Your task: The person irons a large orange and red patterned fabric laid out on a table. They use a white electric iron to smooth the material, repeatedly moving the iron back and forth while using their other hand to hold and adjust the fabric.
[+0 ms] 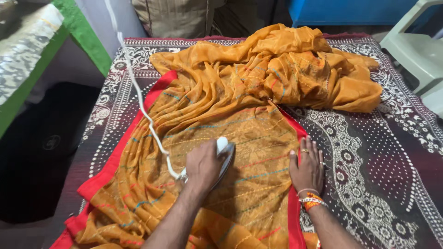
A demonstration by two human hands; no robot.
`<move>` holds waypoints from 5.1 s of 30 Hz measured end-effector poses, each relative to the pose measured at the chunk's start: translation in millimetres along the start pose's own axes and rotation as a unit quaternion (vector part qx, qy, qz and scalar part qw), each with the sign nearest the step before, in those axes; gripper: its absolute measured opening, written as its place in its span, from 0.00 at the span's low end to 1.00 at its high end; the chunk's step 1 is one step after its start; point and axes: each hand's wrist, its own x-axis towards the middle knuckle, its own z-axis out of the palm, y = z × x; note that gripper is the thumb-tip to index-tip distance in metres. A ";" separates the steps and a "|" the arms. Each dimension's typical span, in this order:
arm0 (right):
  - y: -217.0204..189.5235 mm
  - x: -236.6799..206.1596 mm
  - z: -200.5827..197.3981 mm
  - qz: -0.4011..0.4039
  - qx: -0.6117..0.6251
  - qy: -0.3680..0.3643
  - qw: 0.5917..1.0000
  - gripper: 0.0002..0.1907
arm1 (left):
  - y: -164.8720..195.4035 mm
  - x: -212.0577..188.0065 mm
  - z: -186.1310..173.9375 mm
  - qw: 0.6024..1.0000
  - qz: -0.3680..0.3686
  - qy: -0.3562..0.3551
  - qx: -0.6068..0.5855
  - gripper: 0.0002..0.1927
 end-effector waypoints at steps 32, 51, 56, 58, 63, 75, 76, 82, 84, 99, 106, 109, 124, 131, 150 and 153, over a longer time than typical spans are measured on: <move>12.7 1.2 -31.3 0.008 -0.038 0.023 0.999 0.30 | 51.1 107.4 84.3 0.999 0.038 -0.004 0.009 0.21; 24.7 167.0 49.7 0.187 0.136 -0.042 0.972 0.17 | 44.5 87.0 53.8 0.998 0.050 -0.025 0.003 0.19; 66.8 166.4 73.6 0.150 0.241 0.012 0.959 0.17 | 66.4 137.6 124.0 0.996 0.090 -0.019 -0.021 0.17; 73.4 166.1 72.8 0.159 0.255 -0.038 0.953 0.22 | 78.7 149.4 142.9 0.995 0.098 -0.015 -0.007 0.16; 75.2 173.2 41.8 0.093 0.317 -0.120 0.936 0.31 | 86.4 159.6 135.3 0.994 0.102 -0.035 -0.030 0.17; 26.5 68.9 -14.4 0.180 0.292 0.043 0.938 0.15 | 51.0 68.1 35.2 0.995 0.069 -0.071 0.024 0.20; 23.7 67.9 -12.4 0.172 0.307 0.089 0.932 0.13 | 53.0 70.3 36.2 0.995 0.079 -0.058 0.016 0.19; 19.3 68.5 0.8 0.172 0.297 0.170 0.924 0.12 | 88.9 114.1 100.2 0.994 0.084 -0.065 -0.005 0.20; 19.5 69.0 2.2 0.170 0.306 0.172 0.921 0.15 | 104.2 135.4 132.4 0.993 0.103 -0.057 -0.020 0.18; 28.5 48.9 -41.8 0.255 0.289 -0.191 0.903 0.49 | 96.9 62.8 60.0 0.995 0.087 -0.030 -0.025 0.21; 41.1 34.5 -31.9 0.292 0.469 -0.045 0.832 0.29 | 87.5 34.2 60.2 0.999 0.020 -0.051 -0.001 0.21; 43.2 26.7 -22.2 0.259 0.483 -0.001 0.837 0.22 | 94.7 63.4 100.7 0.999 0.033 -0.019 -0.015 0.23; 56.8 33.8 -40.6 0.292 0.524 -0.104 0.793 0.25 | 125.1 38.4 112.1 0.994 0.063 -0.024 -0.083 0.16; 53.7 19.6 -56.4 0.291 0.424 -0.238 0.824 0.25 | 146.3 13.1 111.6 0.998 0.014 -0.042 -0.051 0.16; 77.6 13.2 -27.7 0.285 0.477 -0.101 0.825 0.08 | 174.6 18.7 149.2 0.990 0.090 0.009 -0.108 0.13; 70.5 9.0 -40.4 0.330 0.466 -0.168 0.804 0.08 | 172.2 -8.0 121.1 0.995 0.074 -0.005 -0.069 0.15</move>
